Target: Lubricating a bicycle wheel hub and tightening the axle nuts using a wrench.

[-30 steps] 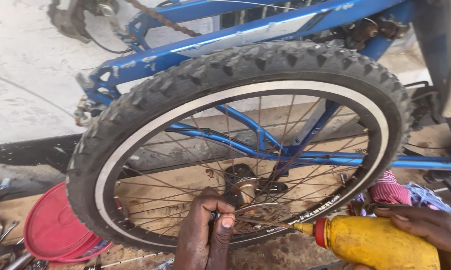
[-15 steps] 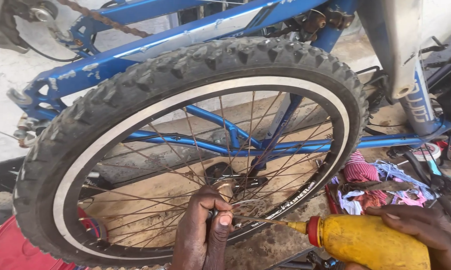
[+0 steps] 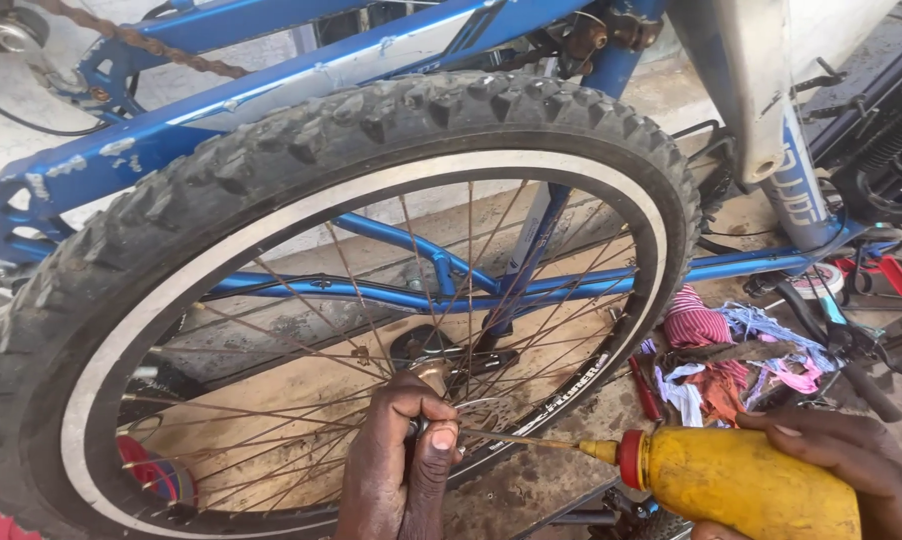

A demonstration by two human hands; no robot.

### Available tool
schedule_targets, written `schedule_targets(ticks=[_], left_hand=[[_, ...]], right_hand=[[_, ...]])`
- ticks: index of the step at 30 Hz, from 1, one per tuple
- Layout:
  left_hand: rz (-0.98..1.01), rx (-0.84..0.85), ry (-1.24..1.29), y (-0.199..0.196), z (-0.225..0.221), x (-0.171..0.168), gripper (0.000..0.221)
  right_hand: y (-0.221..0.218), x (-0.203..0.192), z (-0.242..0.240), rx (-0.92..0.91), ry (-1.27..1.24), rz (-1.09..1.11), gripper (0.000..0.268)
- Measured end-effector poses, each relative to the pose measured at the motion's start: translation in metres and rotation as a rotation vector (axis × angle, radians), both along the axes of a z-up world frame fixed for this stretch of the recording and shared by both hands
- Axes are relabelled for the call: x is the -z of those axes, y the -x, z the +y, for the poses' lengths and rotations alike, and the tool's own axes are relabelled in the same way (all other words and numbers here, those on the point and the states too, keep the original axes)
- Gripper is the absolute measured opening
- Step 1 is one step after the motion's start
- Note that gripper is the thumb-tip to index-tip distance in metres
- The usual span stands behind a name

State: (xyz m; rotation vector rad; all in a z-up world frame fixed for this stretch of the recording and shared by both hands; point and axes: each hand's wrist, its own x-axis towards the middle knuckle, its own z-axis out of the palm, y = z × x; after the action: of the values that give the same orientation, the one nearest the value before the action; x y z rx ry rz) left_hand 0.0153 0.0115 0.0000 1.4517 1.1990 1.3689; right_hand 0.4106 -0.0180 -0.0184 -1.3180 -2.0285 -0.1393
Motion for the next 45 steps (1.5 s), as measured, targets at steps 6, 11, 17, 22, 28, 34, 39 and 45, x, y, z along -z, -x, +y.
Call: schedule_targets(ticks=[6, 11, 17, 22, 28, 34, 39, 45], left_hand=[[-0.020, -0.008, 0.044, -0.003, 0.002, 0.003, 0.031], [0.015, -0.009, 0.059, -0.007, 0.005, 0.004, 0.030], [0.004, -0.020, 0.060, -0.005, 0.006, 0.005, 0.028], [0.012, -0.007, 0.075, -0.002, 0.007, 0.005, 0.030], [0.004, 0.074, -0.013, -0.007, 0.005, 0.004, 0.032], [0.062, 0.121, -0.035, -0.009, 0.004, 0.013, 0.033], [-0.019, 0.087, -0.020, -0.009, 0.005, 0.016, 0.032], [-0.018, 0.100, 0.039, -0.018, 0.002, 0.017, 0.031]], right_hand=[[0.052, -0.036, -0.015, 0.044, -0.073, 0.057, 0.086], [0.020, -0.025, -0.014, -0.030, 0.009, 0.033, 0.085], [0.003, -0.018, -0.012, -0.067, 0.040, 0.024, 0.071], [0.063, -0.029, -0.026, 0.154, -0.131, 0.108, 0.096], [-0.079, 0.051, 0.025, -0.138, 0.328, 0.122, 0.040], [-0.104, 0.075, 0.026, -0.348, 0.149, -0.049, 0.059], [-0.005, -0.005, -0.007, -0.169, 0.200, 0.015, 0.040], [-0.012, 0.010, -0.002, -0.059, 0.055, 0.016, 0.080]])
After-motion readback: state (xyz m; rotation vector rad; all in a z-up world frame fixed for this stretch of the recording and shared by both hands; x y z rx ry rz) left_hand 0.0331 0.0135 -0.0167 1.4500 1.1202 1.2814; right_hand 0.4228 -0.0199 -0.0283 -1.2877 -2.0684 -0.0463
